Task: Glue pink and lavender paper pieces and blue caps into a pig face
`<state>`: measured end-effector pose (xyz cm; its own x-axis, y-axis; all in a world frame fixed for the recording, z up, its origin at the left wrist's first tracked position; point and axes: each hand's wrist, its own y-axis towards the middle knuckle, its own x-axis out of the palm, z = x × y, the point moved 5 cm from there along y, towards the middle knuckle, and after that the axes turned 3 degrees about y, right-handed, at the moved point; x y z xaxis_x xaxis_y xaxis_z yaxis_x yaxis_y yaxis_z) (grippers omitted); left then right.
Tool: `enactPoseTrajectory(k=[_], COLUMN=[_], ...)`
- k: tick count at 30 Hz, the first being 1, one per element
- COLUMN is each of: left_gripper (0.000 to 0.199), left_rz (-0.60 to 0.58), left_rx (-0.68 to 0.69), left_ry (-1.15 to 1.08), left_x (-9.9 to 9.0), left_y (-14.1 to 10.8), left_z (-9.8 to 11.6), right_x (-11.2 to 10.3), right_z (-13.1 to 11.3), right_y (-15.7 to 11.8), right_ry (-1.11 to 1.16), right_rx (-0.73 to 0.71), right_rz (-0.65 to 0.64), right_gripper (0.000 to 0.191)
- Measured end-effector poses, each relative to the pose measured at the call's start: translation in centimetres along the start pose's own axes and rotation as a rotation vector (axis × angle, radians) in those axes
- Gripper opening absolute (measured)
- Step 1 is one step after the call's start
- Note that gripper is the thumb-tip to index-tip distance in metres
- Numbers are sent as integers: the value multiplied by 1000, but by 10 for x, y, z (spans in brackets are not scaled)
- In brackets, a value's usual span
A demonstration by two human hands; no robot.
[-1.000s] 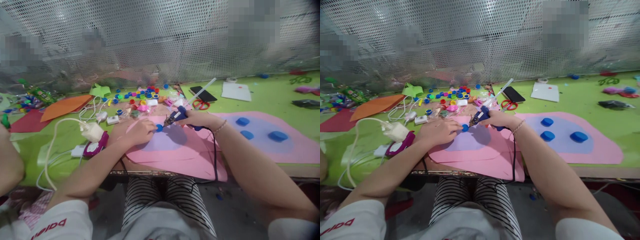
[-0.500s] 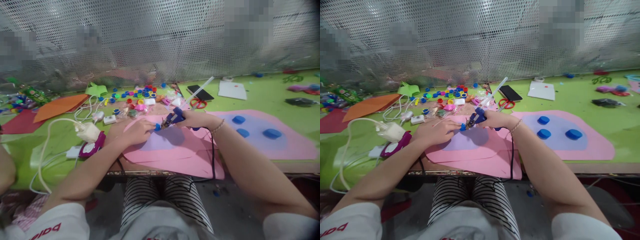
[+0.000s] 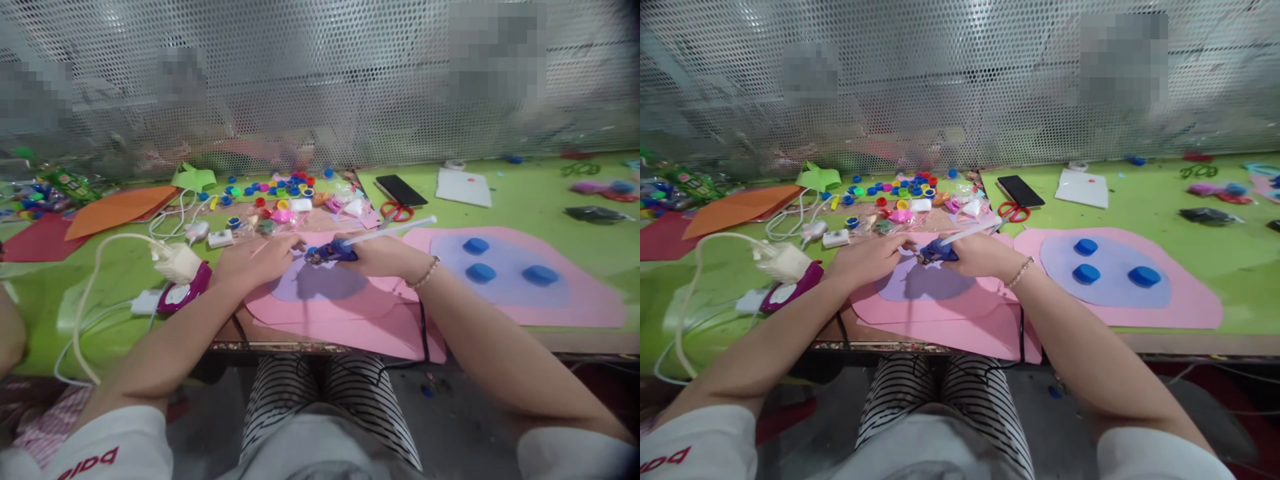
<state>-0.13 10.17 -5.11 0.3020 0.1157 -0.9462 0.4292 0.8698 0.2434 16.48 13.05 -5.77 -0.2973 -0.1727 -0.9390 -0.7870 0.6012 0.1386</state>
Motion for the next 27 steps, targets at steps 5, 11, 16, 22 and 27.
enactPoseTrajectory(k=[5, 11, 16, 22, 27], left_gripper=[41, 53, 54, 56, 65], left_rz=[99, -32, -68, -109, -142], left_rx=[-25, 133, 117, 63, 60], left_ry=[-3, 21, 95, 122, 115], left_x=[8, 47, 58, 55, 54], left_y=[-1, 9, 11, 10, 10], left_z=[-12, -28, -35, -34, -33], right_x=[-1, 7, 20, 23, 15], right_z=[-1, -24, -44, -52, -46], right_y=[-1, -5, -8, -15, -22], right_ry=[-95, -376, -571, -659, -632], right_rx=[36, -10, -81, -79, -49], right_rz=[24, -5, -13, -21, -36], right_gripper=[16, 20, 18, 20, 18])
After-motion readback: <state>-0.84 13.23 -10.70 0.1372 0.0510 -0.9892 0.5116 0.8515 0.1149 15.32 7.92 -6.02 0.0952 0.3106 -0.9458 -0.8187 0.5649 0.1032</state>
